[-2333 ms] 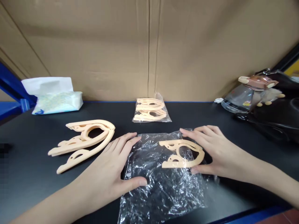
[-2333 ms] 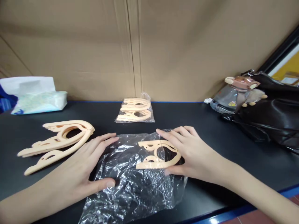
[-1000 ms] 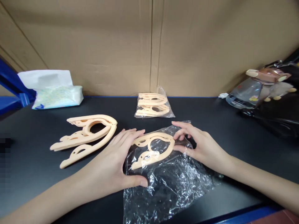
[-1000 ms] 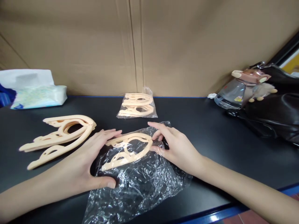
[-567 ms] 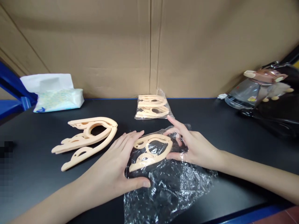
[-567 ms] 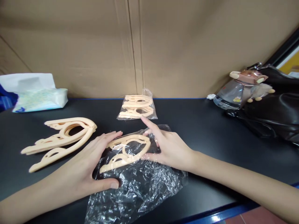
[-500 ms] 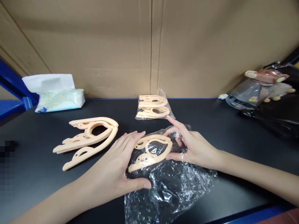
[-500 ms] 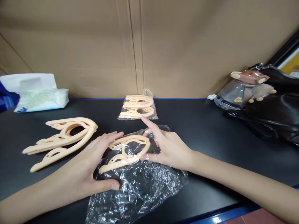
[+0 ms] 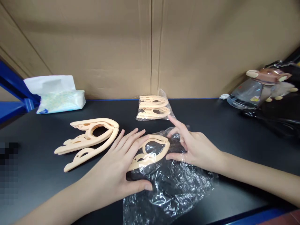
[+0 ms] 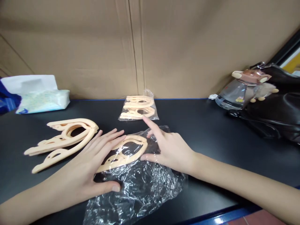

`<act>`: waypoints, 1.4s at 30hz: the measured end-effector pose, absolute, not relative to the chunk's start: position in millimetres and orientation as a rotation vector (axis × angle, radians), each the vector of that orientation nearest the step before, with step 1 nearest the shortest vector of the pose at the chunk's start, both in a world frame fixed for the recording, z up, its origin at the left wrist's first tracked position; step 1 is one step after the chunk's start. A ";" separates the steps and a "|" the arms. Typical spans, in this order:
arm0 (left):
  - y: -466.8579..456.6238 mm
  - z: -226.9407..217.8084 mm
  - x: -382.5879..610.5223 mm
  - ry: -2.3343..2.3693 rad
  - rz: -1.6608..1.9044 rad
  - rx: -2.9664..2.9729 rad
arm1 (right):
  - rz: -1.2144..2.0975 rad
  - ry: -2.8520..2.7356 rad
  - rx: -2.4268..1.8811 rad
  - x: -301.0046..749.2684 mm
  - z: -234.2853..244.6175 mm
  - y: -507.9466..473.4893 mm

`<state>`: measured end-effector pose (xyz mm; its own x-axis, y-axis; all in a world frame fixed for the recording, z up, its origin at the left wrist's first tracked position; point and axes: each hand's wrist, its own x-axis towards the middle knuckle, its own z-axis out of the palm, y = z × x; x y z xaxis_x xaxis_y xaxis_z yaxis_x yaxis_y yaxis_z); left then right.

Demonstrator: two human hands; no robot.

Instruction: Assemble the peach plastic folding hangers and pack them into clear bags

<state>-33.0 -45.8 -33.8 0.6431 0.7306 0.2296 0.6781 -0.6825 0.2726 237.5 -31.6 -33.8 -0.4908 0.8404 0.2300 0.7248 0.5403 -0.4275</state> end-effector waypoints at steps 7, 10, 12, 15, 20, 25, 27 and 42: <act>-45.7 -37.7 -44.3 1.226 0.500 2.667 | 0.360 -2.353 -1.377 286.6 -34.1 -49.7; -44.0 -39.8 -46.1 1.200 0.449 2.667 | 0.297 -2.278 -1.392 296.7 -28.3 -50.6; -44.2 -40.4 -46.2 1.195 0.427 2.666 | 0.205 -2.238 -1.380 296.0 -17.0 -46.5; -45.3 -39.6 -45.5 1.165 0.443 2.656 | 0.050 -2.233 -1.335 281.1 8.8 -37.0; -44.4 -34.2 -43.0 1.075 0.342 2.656 | -0.219 -2.432 -1.062 220.4 46.1 -15.9; -44.9 -32.7 -43.3 1.103 0.283 2.619 | -0.124 -2.707 -0.660 145.8 50.0 20.8; -45.6 -34.1 -45.1 1.103 0.314 2.600 | 0.006 -2.755 -0.554 120.6 43.6 34.5; -47.5 -33.7 -47.7 1.075 0.330 2.560 | 0.075 -2.912 -0.318 88.5 15.5 53.7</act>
